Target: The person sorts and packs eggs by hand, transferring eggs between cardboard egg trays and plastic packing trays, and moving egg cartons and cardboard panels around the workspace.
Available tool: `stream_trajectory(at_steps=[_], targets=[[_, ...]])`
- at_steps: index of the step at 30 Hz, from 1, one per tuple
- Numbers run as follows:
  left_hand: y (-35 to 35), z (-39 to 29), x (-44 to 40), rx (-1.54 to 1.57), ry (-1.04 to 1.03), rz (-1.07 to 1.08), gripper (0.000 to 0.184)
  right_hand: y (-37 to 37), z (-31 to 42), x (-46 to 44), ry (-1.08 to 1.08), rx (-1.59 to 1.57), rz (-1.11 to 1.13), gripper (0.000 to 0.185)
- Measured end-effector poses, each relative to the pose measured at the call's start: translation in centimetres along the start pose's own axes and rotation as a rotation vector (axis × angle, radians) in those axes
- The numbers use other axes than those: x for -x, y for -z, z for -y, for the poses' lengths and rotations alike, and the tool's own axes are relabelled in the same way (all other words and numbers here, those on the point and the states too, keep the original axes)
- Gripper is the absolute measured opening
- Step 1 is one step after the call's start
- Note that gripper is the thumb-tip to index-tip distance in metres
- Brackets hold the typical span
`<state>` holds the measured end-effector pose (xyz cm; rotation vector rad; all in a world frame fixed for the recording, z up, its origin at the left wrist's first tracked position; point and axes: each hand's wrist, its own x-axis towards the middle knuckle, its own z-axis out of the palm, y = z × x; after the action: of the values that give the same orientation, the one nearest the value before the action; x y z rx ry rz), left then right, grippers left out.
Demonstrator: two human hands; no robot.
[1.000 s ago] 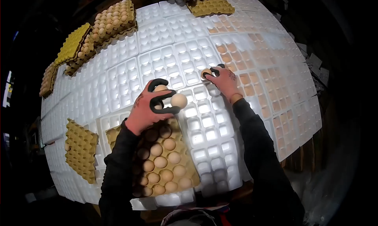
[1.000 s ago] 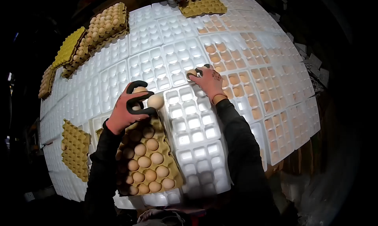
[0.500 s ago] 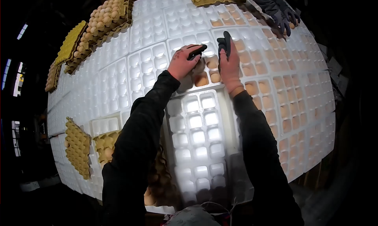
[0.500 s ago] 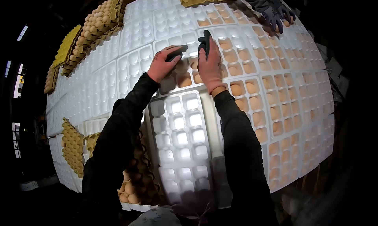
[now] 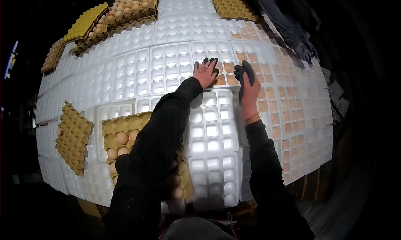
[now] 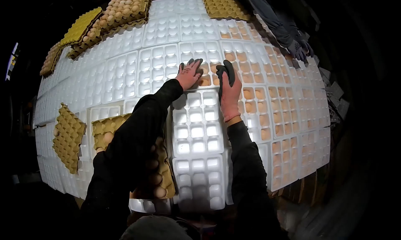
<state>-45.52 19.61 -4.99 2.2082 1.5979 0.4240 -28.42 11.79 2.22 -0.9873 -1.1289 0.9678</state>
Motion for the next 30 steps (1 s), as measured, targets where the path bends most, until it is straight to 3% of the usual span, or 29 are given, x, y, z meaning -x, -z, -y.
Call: stream_trajectory(at_steps=[1,2,4,6,8,10,12,14,16,18,20,21,22,24,26,27,29,30], targets=[[0.4,-0.5,0.8,-0.266,0.027,0.251,0.069,-1.2,0.5,0.5,0.027,0.031,0.014,0.04],[0.8,-0.7,1.3,-0.348,-0.028,0.269,0.07,-2.3,1.0,1.1,0.044,0.063,0.031,0.04],[3.6,-1.9,3.1,-0.181,-0.135,0.028,0.064,-4.6,4.1,3.0,0.05,-0.051,0.097,0.039],[11.5,-1.7,6.6,0.492,-0.381,-0.257,0.054,-5.9,8.0,5.9,0.006,-0.04,0.224,0.039],[21.6,-0.5,14.4,0.749,-0.096,-0.132,0.046,-7.1,10.5,8.7,-0.188,0.081,0.382,0.04],[24.2,5.5,19.8,0.561,-0.023,-0.218,0.045,-9.1,8.2,11.2,-0.199,0.313,0.656,0.046],[23.1,7.6,25.0,0.388,-0.036,-0.067,0.055,-12.8,7.9,12.9,0.296,0.922,0.948,0.048],[19.9,6.2,27.7,-0.157,-0.22,-0.013,0.068,-14.7,5.9,13.2,0.426,1.082,1.01,0.048],[15.0,6.5,28.7,-0.327,-0.209,0.054,0.077,-14.6,6.2,12.6,0.402,1.091,1.009,0.046],[15.5,6.5,28.8,-0.297,-0.309,0.027,0.065,-13.5,6.5,12.5,0.342,0.904,0.978,0.048],[15.3,6.6,30.4,-0.175,-0.356,-0.085,0.062,-12.4,6.5,13.0,-0.037,0.549,0.761,0.054],[16.0,6.3,31.6,0.063,-0.257,-0.233,0.058,-12.3,7.3,13.3,-0.22,0.362,0.666,0.055],[17.2,6.2,33.1,0.507,-0.008,-0.242,0.052,-12.5,7.8,13.4,-0.4,0.17,0.568,0.055],[19.4,8.3,36.3,1.228,0.191,-0.458,0.038,-12.9,7.3,13.8,-0.071,0.59,0.759,0.051],[20.3,10.7,39.0,1.66,0.349,-0.793,0.028,-14.4,6.9,14.2,0.303,0.895,0.912,0.046],[20.0,13.2,40.8,1.746,0.414,-0.788,0.028,-15.4,7.0,14.5,0.239,0.84,0.883,0.044],[19.2,16.7,43.5,1.747,0.553,-0.718,0.033,-19.2,8.1,14.6,0.351,0.807,0.881,0.048],[20.0,14.6,43.8,1.095,0.65,-0.517,0.041,-21.2,8.2,14.6,0.384,0.838,0.938,0.05]])
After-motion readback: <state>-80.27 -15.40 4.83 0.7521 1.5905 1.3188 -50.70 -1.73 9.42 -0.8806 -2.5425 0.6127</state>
